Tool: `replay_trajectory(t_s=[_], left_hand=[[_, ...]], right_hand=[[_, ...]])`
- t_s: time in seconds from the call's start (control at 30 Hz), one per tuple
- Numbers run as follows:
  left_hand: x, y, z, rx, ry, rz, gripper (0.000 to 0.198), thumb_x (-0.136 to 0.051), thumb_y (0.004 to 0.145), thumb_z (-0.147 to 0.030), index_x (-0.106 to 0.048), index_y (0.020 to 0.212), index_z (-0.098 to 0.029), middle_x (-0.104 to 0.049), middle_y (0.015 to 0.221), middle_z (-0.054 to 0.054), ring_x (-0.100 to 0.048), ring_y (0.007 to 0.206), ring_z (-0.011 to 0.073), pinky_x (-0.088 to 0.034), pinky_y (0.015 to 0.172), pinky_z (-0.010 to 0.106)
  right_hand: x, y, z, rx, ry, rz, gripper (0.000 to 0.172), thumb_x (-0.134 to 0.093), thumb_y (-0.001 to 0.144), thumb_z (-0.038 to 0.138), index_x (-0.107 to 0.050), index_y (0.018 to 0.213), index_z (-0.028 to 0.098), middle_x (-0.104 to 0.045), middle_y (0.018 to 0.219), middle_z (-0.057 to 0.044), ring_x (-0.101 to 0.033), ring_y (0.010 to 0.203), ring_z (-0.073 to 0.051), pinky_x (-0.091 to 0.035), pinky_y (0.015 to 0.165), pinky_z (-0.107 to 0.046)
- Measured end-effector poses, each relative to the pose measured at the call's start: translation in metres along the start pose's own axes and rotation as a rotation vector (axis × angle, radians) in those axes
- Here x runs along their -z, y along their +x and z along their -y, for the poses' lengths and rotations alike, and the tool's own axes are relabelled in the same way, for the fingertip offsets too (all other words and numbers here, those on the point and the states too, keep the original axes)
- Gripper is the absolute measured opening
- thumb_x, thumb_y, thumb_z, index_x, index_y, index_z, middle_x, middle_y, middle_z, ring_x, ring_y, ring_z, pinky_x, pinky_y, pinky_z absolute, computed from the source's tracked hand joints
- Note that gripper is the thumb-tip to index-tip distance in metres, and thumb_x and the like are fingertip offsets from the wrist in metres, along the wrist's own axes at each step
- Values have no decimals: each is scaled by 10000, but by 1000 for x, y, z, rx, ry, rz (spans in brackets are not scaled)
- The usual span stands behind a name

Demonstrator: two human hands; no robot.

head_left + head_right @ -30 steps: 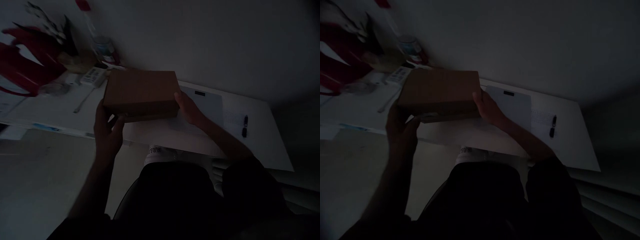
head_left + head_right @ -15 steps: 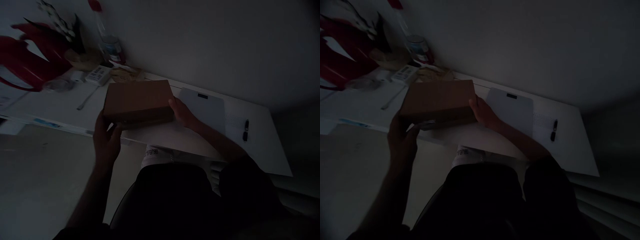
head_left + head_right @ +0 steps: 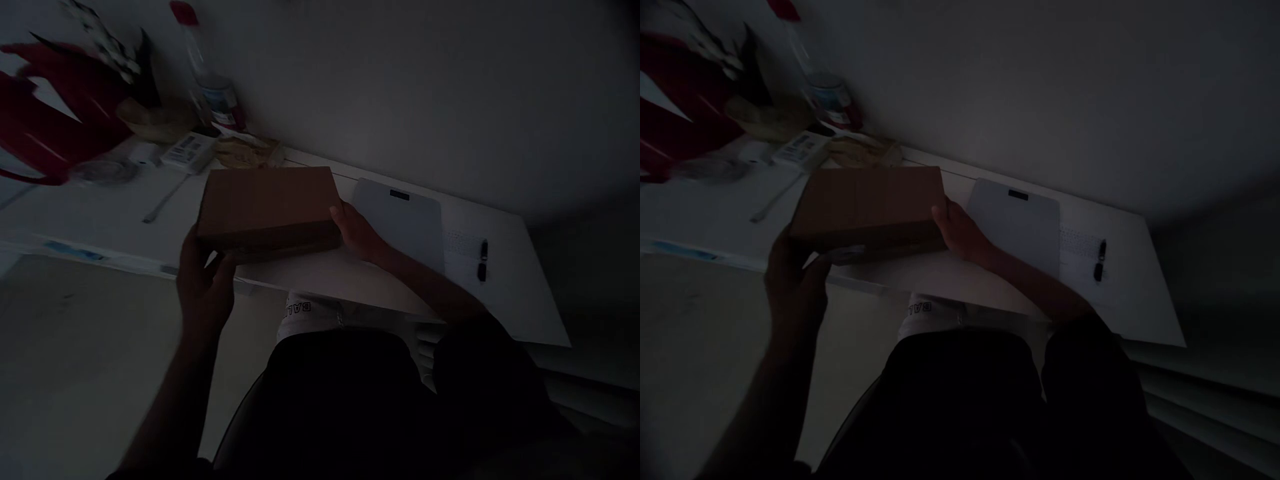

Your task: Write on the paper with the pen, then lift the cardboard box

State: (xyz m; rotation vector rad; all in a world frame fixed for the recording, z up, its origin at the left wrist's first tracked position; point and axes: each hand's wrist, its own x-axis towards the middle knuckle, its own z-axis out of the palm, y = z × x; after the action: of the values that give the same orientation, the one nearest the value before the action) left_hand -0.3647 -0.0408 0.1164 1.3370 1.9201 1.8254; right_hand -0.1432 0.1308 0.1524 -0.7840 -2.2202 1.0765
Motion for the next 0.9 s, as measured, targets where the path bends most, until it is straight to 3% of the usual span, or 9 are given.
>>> replay_trajectory(t_s=[0.27, 0.53, 0.67, 0.77, 0.83, 0.9], left_hand=[[1, -7, 9, -6, 29, 2, 742, -660, 766, -240, -497, 1489, -213, -547, 1405, 150, -561, 1275, 309, -546, 978, 441], [1, -14, 17, -34, -78, 26, 725, -693, 781, -201, -502, 1478, -248, -517, 1449, 134, -547, 1292, 259, -519, 1020, 381], [3, -13, 31, -72, -194, 32, 712, -693, 781, -182, -520, 1465, -284, -529, 1449, 83, -532, 1312, 212, -483, 1055, 328], [4, -4, 42, 39, -255, -72, 687, -725, 752, -351, -565, 1400, -192, -560, 1398, 124, -540, 1295, 268, -466, 1073, 429], [5, 6, 49, 138, -258, -151, 805, -743, 685, -524, -557, 1359, -125, -571, 1357, 175, -574, 1231, 317, -502, 1005, 491], [8, 16, 53, 196, -272, -165, 885, -723, 658, -602, -516, 1366, -113, -568, 1355, 189, -587, 1208, 318, -521, 967, 490]], right_hand=[[-4, -9, -2, -44, 16, 13, 806, -201, 1043, 747, -413, 1469, 98, -454, 1434, -179, -432, 1338, -288, -361, 1171, -450], [-8, -14, -1, -10, 62, -14, 802, -240, 1038, 719, -380, 1497, 76, -411, 1480, -169, -392, 1374, -255, -328, 1194, -394], [-5, -11, -11, -28, 109, 0, 832, -261, 1020, 758, -410, 1490, 88, -428, 1470, -163, -372, 1397, -270, -298, 1215, -446], [5, -6, -30, -85, 217, 13, 944, -271, 949, 866, -380, 1525, 126, -350, 1538, -147, -324, 1436, -286, -347, 1189, -492], [15, -5, -41, -161, 290, 3, 1039, -302, 888, 923, -330, 1552, 125, -380, 1511, -171, -389, 1394, -314, -434, 1119, -510], [25, -6, -47, -219, 324, -25, 1028, -328, 880, 924, -348, 1542, 138, -424, 1471, -180, -432, 1362, -326, -467, 1086, -504]])
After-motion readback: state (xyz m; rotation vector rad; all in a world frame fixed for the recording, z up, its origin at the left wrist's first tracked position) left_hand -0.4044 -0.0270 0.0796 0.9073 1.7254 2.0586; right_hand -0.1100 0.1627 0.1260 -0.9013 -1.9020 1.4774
